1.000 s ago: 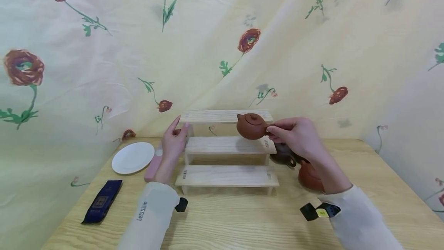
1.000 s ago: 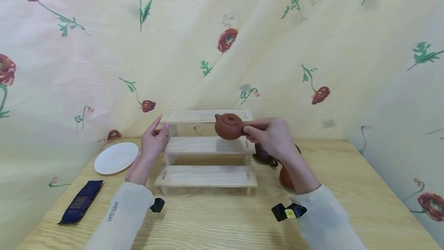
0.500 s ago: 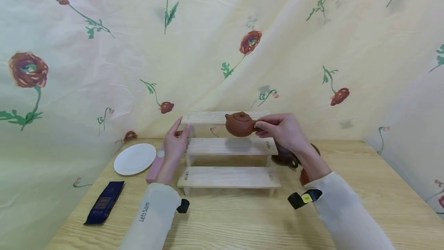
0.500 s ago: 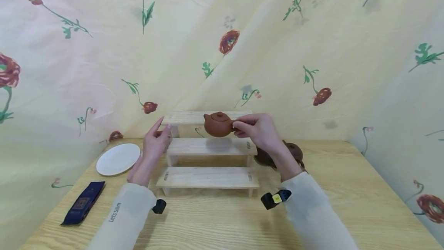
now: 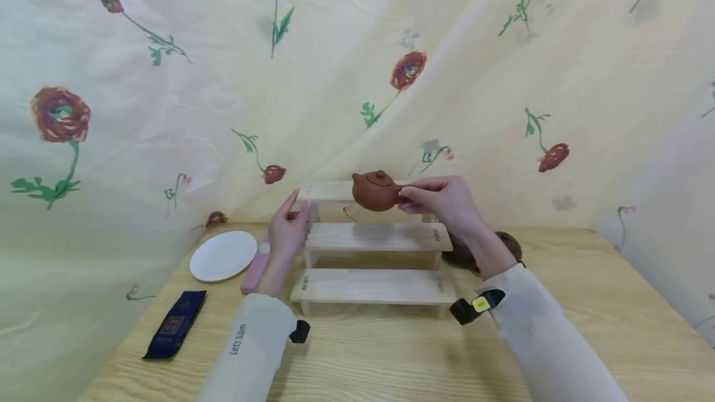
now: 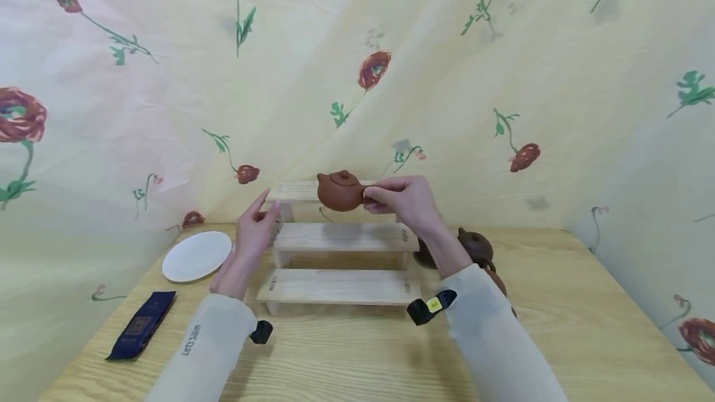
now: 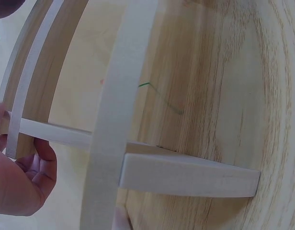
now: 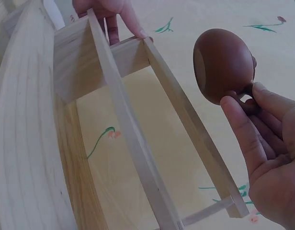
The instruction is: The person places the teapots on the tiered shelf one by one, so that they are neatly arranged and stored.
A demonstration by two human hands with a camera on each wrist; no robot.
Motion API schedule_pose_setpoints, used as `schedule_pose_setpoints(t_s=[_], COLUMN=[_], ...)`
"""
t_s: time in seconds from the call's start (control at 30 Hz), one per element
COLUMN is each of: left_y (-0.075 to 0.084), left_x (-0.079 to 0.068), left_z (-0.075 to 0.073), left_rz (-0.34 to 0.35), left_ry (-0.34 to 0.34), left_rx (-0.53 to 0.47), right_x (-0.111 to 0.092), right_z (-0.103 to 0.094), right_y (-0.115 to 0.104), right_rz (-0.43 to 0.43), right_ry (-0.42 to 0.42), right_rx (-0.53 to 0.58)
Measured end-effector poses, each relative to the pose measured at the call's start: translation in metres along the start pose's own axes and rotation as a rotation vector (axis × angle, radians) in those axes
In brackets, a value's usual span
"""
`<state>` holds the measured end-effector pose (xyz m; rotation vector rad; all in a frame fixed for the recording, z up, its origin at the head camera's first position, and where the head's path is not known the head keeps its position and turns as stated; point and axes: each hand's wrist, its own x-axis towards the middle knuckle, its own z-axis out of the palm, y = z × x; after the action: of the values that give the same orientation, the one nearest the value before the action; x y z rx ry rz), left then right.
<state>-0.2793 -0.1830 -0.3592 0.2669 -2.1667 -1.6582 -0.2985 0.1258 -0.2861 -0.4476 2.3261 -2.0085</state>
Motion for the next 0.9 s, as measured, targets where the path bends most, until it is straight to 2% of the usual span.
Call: schedule_pose_setpoints(t_s=[0.53, 0.9], left_y=[-0.003, -0.004], left_x=[0.001, 0.002], left_z=[0.001, -0.001], left_rz=[0.012, 0.015], left_ry=[0.021, 0.021], left_rx=[-0.03, -0.032], right_x=[0.035, 0.052], right_z=[0.034, 0.051], right_y=[-0.018, -0.02], right_rz=[-0.028, -0.042], right_ry=[-0.062, -0.062], right_rx=[0.075, -0.029])
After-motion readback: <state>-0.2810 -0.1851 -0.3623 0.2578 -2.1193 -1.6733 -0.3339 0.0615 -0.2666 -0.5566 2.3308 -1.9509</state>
